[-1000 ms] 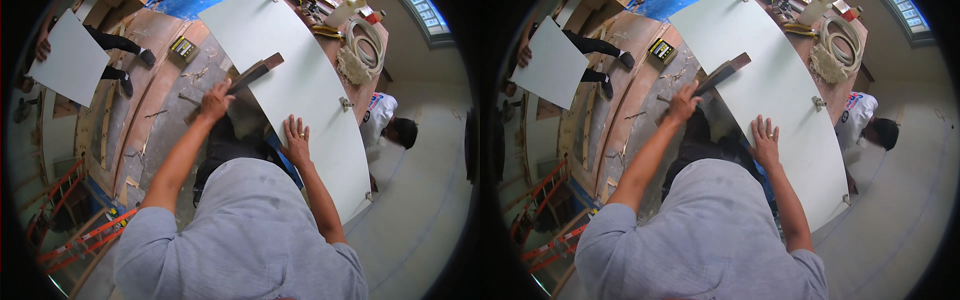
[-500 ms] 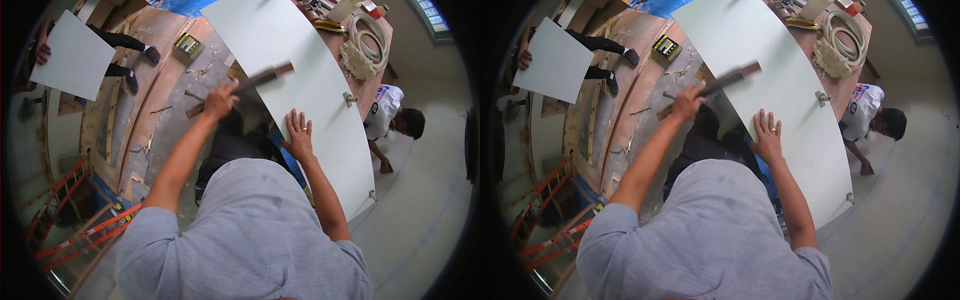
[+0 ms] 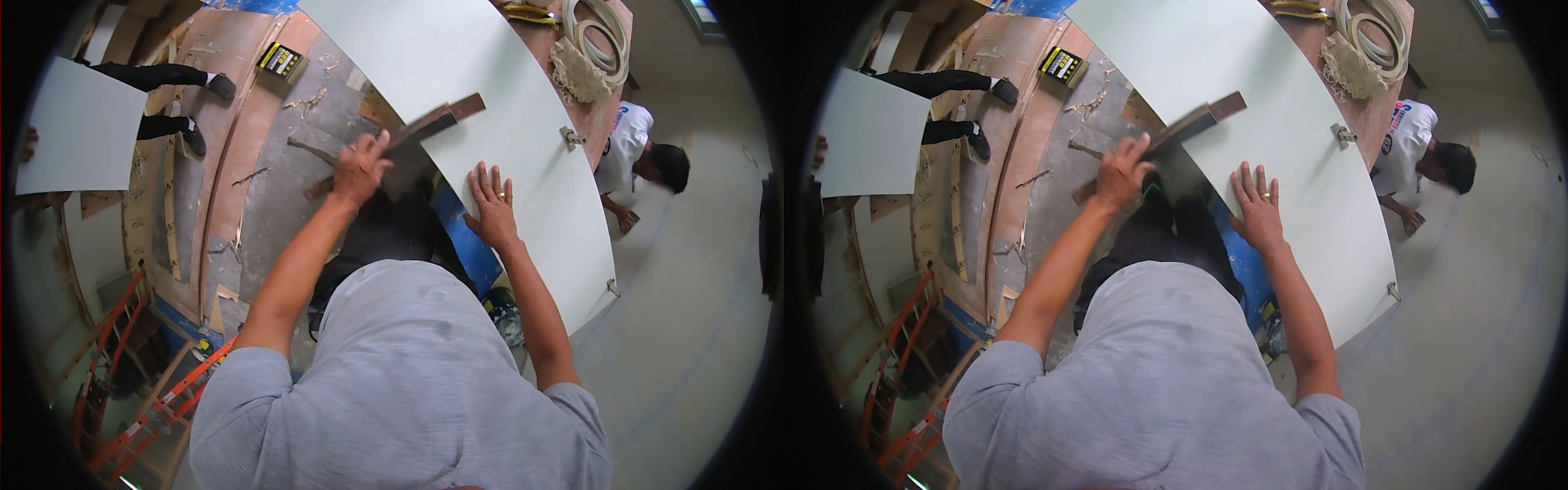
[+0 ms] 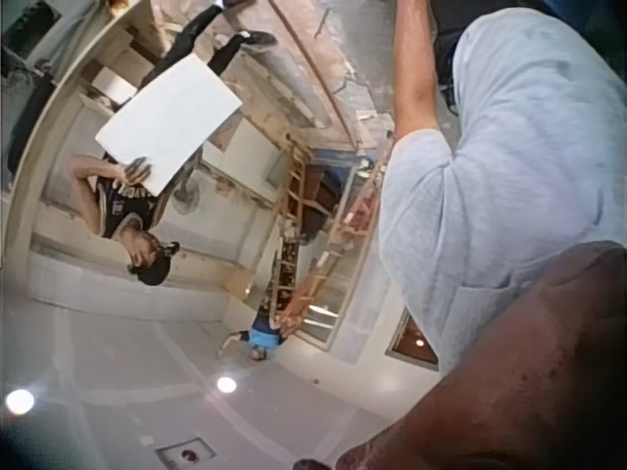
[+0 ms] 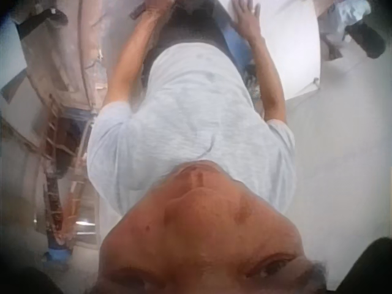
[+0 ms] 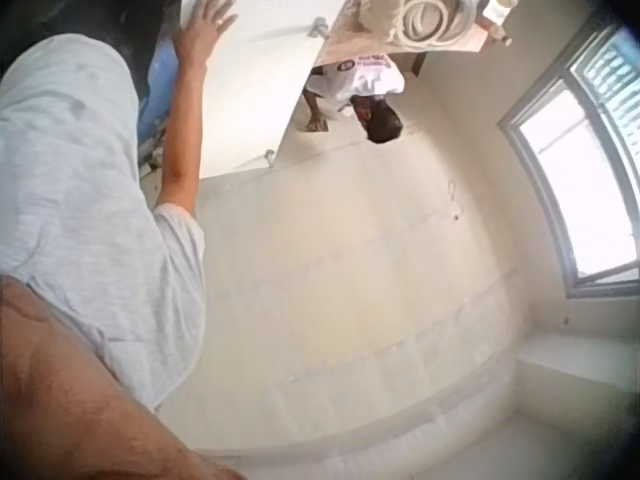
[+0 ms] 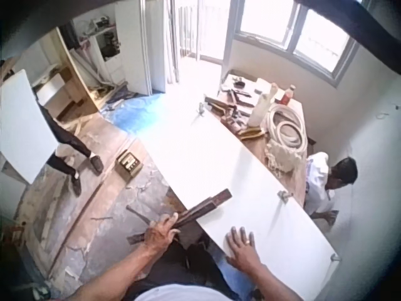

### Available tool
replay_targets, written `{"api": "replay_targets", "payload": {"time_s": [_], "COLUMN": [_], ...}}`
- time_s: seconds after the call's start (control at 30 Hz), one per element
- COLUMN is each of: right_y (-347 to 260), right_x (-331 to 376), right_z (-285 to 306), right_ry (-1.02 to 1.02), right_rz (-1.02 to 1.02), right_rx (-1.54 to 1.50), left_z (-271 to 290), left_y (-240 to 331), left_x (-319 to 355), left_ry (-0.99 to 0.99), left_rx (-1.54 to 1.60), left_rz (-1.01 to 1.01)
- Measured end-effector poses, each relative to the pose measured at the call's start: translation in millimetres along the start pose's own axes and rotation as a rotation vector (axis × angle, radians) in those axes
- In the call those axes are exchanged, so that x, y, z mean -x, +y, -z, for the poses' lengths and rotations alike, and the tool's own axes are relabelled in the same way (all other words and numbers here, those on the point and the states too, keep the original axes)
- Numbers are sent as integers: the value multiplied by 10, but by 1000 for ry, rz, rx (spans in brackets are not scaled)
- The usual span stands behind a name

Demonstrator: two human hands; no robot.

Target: The person sands the edge of a white wooden board with a sanding block and then wipes the surface with a cloth.

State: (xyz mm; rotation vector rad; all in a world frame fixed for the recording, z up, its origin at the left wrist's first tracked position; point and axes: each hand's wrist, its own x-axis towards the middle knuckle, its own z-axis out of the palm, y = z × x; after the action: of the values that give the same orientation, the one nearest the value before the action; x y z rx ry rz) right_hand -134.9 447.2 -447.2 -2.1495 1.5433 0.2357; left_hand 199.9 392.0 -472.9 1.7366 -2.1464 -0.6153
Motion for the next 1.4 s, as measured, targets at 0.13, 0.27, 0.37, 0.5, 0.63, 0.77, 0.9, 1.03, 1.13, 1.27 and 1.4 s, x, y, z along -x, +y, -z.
{"api": "replay_targets", "payload": {"time_s": [0.13,0.27,0.37,0.5,0.63,0.77,0.9,1.03,1.13,1.27,1.4], "right_y": [-41,-41,-63,-56,-71,416,1562,2332,2407,2587,2592], "right_x": [-35,-31,-30,-8,229,1250,3200,4794,4870,5075,5093], "right_z": [60,44,47,66,-20,-540,-1448,-2088,-2368,-2569,-2535], "right_ry": [2,7,-9,2,68,382,879,929,982,887,757], "right_rz": [5,-1,-32,-24,-107,-390,-905,-1505,-1407,-1240,-1305], "right_rx": [28,41,39,54,55,-51,-30,-748,-1443,-1705,-1618], "left_z": [133,129,-250,-216,-29,196,-294,-875,-1144,-1368,-1268], "left_y": [-954,-999,-347,-38,-616,-599,-141,808,1690,2201,1478], "left_x": [-581,-672,-71,182,-392,-541,12,783,1412,1867,1219], "left_ry": [362,362,246,45,254,330,300,309,81,-95,169], "left_rx": [101,61,121,68,71,-118,-66,32,92,87,153], "left_rz": [16,51,-31,-89,66,76,80,-14,-119,-307,-370]}}
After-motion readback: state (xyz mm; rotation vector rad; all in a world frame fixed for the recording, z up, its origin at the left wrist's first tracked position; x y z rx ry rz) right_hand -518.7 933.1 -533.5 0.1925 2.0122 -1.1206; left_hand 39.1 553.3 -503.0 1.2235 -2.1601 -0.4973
